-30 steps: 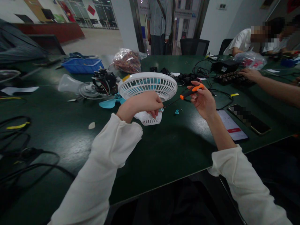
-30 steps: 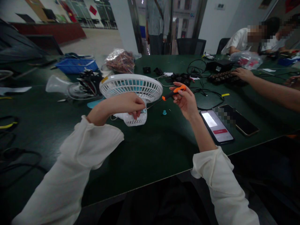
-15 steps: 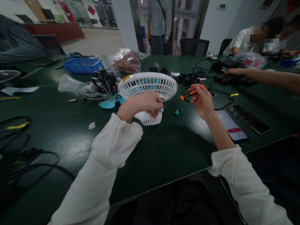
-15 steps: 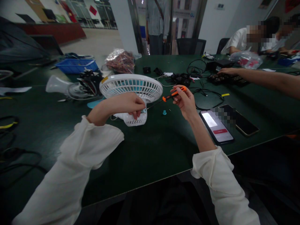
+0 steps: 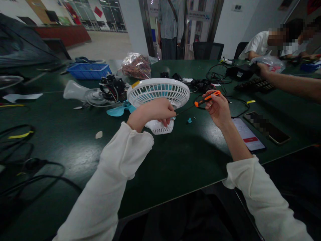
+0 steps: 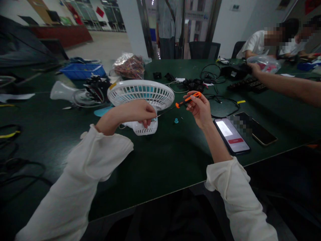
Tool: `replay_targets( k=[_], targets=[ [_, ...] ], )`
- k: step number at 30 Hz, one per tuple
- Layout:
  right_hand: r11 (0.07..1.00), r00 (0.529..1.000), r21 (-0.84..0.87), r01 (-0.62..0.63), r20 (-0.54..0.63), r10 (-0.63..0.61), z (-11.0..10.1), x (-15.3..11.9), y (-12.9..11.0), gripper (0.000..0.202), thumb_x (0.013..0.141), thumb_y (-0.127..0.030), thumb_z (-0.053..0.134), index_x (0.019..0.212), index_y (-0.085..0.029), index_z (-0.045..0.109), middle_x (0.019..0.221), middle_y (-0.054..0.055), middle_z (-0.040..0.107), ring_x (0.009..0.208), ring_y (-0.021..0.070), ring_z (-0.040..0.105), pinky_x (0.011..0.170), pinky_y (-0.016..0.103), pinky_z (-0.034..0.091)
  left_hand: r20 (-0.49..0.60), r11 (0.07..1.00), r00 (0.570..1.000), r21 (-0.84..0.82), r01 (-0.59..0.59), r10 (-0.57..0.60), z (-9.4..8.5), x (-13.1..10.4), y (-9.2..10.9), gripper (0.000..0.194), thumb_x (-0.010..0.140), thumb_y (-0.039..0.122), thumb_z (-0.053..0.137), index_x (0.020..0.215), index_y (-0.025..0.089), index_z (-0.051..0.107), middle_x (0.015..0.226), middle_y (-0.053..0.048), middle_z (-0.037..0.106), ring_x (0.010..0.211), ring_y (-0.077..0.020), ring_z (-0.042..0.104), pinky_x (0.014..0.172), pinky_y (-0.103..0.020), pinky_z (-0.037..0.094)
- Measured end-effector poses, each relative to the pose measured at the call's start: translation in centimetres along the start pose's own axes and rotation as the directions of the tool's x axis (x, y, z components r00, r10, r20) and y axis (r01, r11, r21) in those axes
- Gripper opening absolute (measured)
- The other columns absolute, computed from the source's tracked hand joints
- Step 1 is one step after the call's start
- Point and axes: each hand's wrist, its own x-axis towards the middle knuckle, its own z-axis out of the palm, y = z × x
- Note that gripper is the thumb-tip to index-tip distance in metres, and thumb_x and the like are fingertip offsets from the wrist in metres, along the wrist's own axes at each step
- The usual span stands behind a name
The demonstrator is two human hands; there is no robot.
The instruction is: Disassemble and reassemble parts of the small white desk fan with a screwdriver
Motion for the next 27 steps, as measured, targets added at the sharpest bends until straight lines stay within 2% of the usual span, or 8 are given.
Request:
replay_targets(
  k=[6,19,27],
  targets=[
    [1.000,0.999,-0.004,0.004,0.034,-0.004,0.18,-0.26,-0.02,0.016,0.075,-0.033,0.069,0.088,-0.024,0.063,0.088,-0.003,0.069,0.053,0.0036,0.052,0.052,0.013,0.052,0.017,1.000,1.000,-0.007,-0.015,0.015,0.08,0.02,0.07,0.024,0.078,0.027,0.049,0.068,0.014,0.066,0.064,-0.006,0.070,0.063,-0.0148,0.065,0.066,-0.024,0.048],
    [1.000,1.000,-0.015,0.020,-0.019,-0.021,0.45,-0.33,-0.05,0.017,0.074,-0.035,0.072,0.082,-0.023,0.064,0.083,-0.002,0.070,0.049,0.0033,0.050,0.047,0.014,0.050,0.001,0.999,1.000,-0.040,0.003,-0.003,0.16,0.12,-0.03,0.021,0.078,0.026,0.051,0.068,0.015,0.065,0.062,-0.005,0.070,0.062,-0.0140,0.065,0.061,-0.021,0.048],
    [0.996,0.998,-0.061,0.065,-0.001,-0.065,0.19,-0.26,-0.07,0.016,0.075,-0.035,0.071,0.084,-0.023,0.063,0.085,-0.002,0.070,0.049,0.0037,0.051,0.048,0.015,0.050,0.015,1.000,1.000,-0.028,-0.014,0.015,0.10,0.18,-0.21,0.023,0.079,0.027,0.050,0.067,0.014,0.065,0.064,-0.005,0.071,0.063,-0.0133,0.065,0.063,-0.021,0.048]
  ],
)
